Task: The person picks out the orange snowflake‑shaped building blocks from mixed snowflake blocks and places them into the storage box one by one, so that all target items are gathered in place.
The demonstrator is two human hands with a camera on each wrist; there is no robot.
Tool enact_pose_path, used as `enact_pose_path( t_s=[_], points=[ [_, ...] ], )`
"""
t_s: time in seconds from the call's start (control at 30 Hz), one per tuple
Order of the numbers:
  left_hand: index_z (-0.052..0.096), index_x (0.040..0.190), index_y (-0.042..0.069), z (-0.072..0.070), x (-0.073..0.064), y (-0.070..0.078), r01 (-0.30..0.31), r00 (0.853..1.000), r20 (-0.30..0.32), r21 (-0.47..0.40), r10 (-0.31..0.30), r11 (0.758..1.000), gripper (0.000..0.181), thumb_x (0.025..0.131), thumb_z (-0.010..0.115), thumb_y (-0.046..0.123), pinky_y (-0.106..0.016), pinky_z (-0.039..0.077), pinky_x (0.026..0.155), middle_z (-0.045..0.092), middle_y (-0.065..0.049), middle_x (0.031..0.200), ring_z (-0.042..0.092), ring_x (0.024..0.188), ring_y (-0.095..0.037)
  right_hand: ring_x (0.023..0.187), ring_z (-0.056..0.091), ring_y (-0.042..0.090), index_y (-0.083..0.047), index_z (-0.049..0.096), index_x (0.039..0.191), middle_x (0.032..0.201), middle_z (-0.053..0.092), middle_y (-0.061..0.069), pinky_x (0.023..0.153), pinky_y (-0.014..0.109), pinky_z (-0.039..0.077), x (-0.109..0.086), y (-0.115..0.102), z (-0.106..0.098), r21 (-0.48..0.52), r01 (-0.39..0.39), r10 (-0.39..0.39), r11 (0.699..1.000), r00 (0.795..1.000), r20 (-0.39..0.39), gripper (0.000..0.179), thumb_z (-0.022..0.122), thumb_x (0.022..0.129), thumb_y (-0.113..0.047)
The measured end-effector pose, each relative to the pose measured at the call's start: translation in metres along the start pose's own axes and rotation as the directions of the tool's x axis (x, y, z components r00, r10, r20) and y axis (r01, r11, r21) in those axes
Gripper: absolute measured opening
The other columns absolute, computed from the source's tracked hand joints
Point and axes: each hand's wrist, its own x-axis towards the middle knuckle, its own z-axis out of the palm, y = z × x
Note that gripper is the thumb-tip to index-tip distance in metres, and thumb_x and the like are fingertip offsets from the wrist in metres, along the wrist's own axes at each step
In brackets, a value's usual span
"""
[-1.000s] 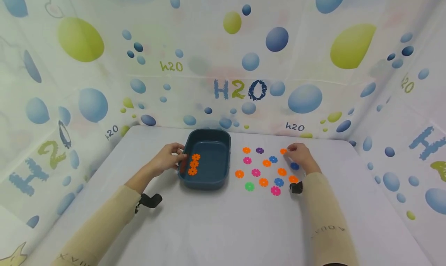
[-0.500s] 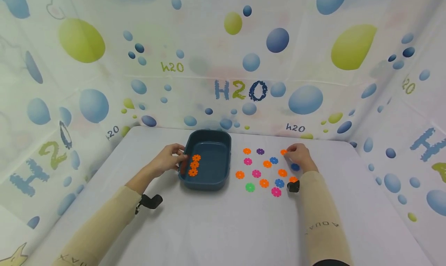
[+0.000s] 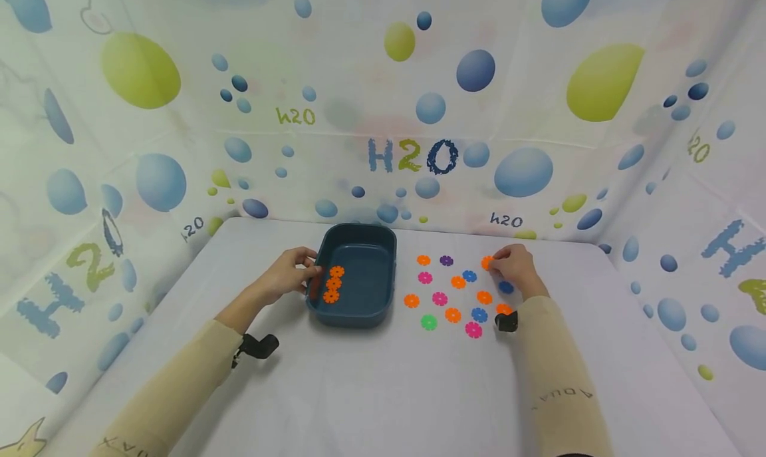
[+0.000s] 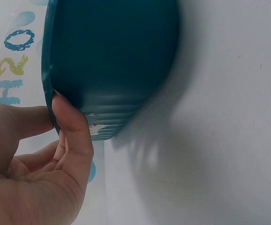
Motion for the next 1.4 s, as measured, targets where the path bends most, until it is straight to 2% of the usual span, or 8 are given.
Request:
enact_pose_path(
  t_s=[0.13,0.3,0.7,0.8,0.87,1.07,1.33,1.4],
  points=[
    [0.046,0.140,-0.009,0.000,0.001,0.000,0.005,1.000,0.001,0.014,-0.005,1.000,0.042,0.104,0.059,0.008,-0.030,0.060,0.063,0.056,-0.015,0.101,0.059,0.078,-0.021,0.094,0.066,0.025,0.007,0.058,0.125,0.115,0.065,0.022,0.093,0.037,0.057,-0.005,-0.005,-0.002,-0.002,0.068,-0.068,0.998,0.998,0.000,0.033,0.060,0.104,-0.017],
    [0.046,0.140,-0.008,0.000,0.002,0.000,0.013,1.000,0.003,0.020,-0.013,1.000,0.042,0.104,0.059,0.009,-0.030,0.060,0.064,0.057,-0.015,0.102,0.059,0.079,-0.022,0.095,0.070,0.027,0.009,0.058,0.125,0.117,0.066,0.025,0.096,0.041,0.057,-0.012,-0.015,-0.001,0.013,0.151,-0.151,0.988,0.988,0.011,0.031,0.058,0.105,-0.014],
    [0.046,0.140,-0.009,-0.001,-0.001,-0.001,0.002,1.000,0.004,0.008,-0.002,1.000,0.043,0.104,0.059,0.008,-0.030,0.060,0.064,0.056,-0.015,0.101,0.060,0.080,-0.021,0.097,0.072,0.031,0.007,0.062,0.119,0.112,0.067,0.024,0.089,0.033,0.060,-0.030,-0.048,0.020,0.078,0.249,-0.254,0.965,0.966,0.051,0.025,0.060,0.104,-0.013],
    [0.046,0.140,-0.009,0.000,-0.001,-0.001,0.003,1.000,0.002,0.005,-0.003,1.000,0.042,0.104,0.059,0.008,-0.031,0.060,0.064,0.056,-0.015,0.101,0.060,0.080,-0.021,0.100,0.071,0.036,0.008,0.062,0.119,0.114,0.065,0.024,0.088,0.032,0.060,-0.035,-0.057,0.025,0.098,0.267,-0.275,0.959,0.959,0.071,0.025,0.060,0.104,-0.012],
    [0.047,0.139,-0.009,0.000,0.000,0.000,0.003,1.000,0.001,0.003,-0.003,1.000,0.041,0.103,0.059,0.008,-0.031,0.060,0.064,0.056,-0.015,0.101,0.060,0.081,-0.022,0.103,0.070,0.039,0.007,0.062,0.119,0.113,0.065,0.023,0.088,0.033,0.060,-0.039,-0.063,0.028,0.115,0.272,-0.282,0.955,0.956,0.081,0.024,0.060,0.104,-0.012],
    [0.047,0.139,-0.008,0.001,-0.001,0.001,0.004,1.000,0.001,0.003,-0.004,1.000,0.040,0.104,0.058,0.008,-0.031,0.060,0.064,0.056,-0.015,0.101,0.059,0.080,-0.022,0.104,0.069,0.046,0.009,0.062,0.117,0.108,0.068,0.024,0.094,0.048,0.057,-0.048,-0.080,0.040,0.174,0.319,-0.341,0.932,0.933,0.115,0.023,0.062,0.103,-0.008],
    [0.047,0.138,-0.008,0.000,0.000,0.000,0.014,1.000,0.001,-0.001,-0.014,1.000,0.039,0.104,0.059,0.008,-0.031,0.060,0.065,0.057,-0.014,0.100,0.060,0.081,-0.022,0.101,0.071,0.039,0.001,0.065,0.116,0.105,0.071,0.017,0.092,0.036,0.059,-0.059,-0.105,0.054,0.149,0.354,-0.373,0.924,0.919,0.131,0.020,0.063,0.103,-0.013],
    [0.047,0.138,-0.008,0.000,0.000,-0.001,0.010,1.000,0.000,0.002,-0.010,1.000,0.039,0.104,0.059,0.008,-0.030,0.060,0.065,0.056,-0.014,0.100,0.060,0.081,-0.022,0.099,0.072,0.039,0.001,0.066,0.115,0.103,0.071,0.017,0.090,0.036,0.060,-0.062,-0.113,0.058,0.161,0.375,-0.397,0.913,0.908,0.137,0.019,0.064,0.102,-0.012]
  ],
)
